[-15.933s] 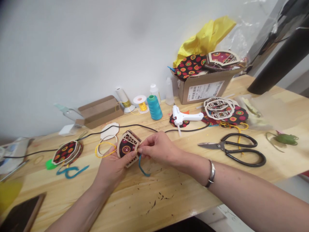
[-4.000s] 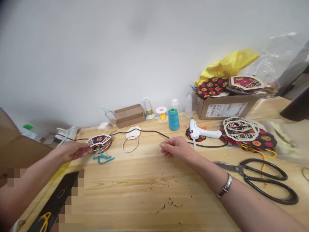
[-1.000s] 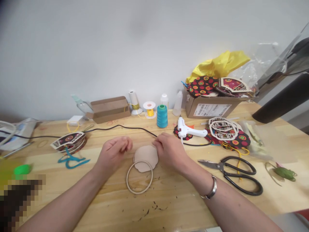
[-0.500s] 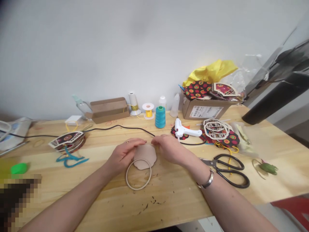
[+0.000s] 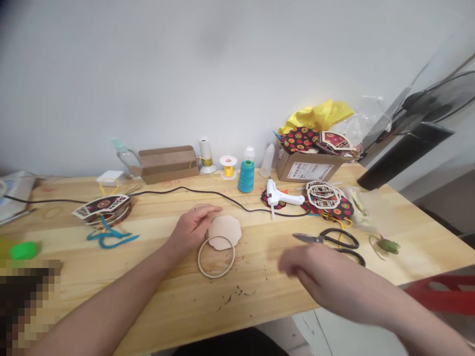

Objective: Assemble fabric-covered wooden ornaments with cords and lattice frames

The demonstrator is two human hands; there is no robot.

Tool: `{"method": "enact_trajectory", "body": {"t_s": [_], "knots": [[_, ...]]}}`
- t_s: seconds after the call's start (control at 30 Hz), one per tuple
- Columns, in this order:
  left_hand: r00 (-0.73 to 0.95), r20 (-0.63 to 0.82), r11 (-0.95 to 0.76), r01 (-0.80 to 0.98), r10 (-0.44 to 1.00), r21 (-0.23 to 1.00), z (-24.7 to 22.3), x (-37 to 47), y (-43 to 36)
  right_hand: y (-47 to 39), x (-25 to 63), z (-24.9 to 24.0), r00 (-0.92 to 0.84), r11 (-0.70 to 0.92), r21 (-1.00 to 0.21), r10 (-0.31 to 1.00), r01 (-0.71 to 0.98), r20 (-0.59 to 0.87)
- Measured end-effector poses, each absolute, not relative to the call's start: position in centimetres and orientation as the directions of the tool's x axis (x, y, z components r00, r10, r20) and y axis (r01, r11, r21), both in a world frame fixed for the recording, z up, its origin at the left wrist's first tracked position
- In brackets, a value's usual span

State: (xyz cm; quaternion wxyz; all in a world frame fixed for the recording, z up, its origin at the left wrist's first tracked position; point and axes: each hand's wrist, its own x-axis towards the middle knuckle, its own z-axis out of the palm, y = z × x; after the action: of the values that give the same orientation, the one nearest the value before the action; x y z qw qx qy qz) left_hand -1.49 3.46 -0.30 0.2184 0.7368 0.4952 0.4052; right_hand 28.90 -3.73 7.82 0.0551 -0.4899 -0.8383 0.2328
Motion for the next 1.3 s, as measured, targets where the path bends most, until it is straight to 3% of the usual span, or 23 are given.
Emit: {"method": "enact_trajectory", "body": {"t_s": [0.2, 0.5, 0.63, 0.73, 0.9, 1.0, 1.13, 1.3], "knots": [[0.079, 0.334, -0.315, 0.581, 0.939, 0.750, 0.0, -1.5, 3.2, 2.5, 20.2, 5.1, -0.520, 0.454, -0.499, 0.854, 0.738, 0.008], [0.038, 0.356, -0.243, 0.797, 0.934, 0.553, -0.3, -1.4, 3.5, 4.8, 17.0, 3.9, -0.584, 0.511, -0.372, 0.804, 0.775, -0.112], [0.064, 0.287, -0.210, 0.831, 0.956, 0.516, -0.3, -0.9, 3.1, 5.1, 17.3, 3.0, -0.581, 0.485, -0.419, 0.803, 0.767, -0.133], [0.082, 0.232, -0.203, 0.798, 0.969, 0.567, 0.2, -0.5, 2.7, 5.1, 17.7, 2.3, -0.572, 0.456, -0.514, 0.816, 0.727, -0.086], [0.080, 0.211, -0.223, 0.480, 0.974, 0.849, 0.9, -0.4, 2.2, 4.8, 17.8, 2.5, -0.522, 0.394, -0.656, 0.853, 0.644, 0.000], [0.014, 0.035, -0.037, 0.158, 0.999, 0.987, 1.0, -0.5, 2.4, 5.2, 17.6, 2.6, -0.486, 0.272, -0.814, 0.874, 0.513, -0.014], [0.000, -0.150, 0.148, -0.175, 0.989, 0.973, 0.9, -0.7, 3.0, 6.2, 17.6, 1.9, -0.376, 0.184, -0.952, 0.923, 0.245, 0.082], [0.107, -0.233, 0.255, -0.312, 0.967, 0.915, 0.7, -0.9, 3.5, 7.2, 18.1, 1.3, -0.274, 0.159, -0.956, 0.958, 0.247, 0.089]]}}
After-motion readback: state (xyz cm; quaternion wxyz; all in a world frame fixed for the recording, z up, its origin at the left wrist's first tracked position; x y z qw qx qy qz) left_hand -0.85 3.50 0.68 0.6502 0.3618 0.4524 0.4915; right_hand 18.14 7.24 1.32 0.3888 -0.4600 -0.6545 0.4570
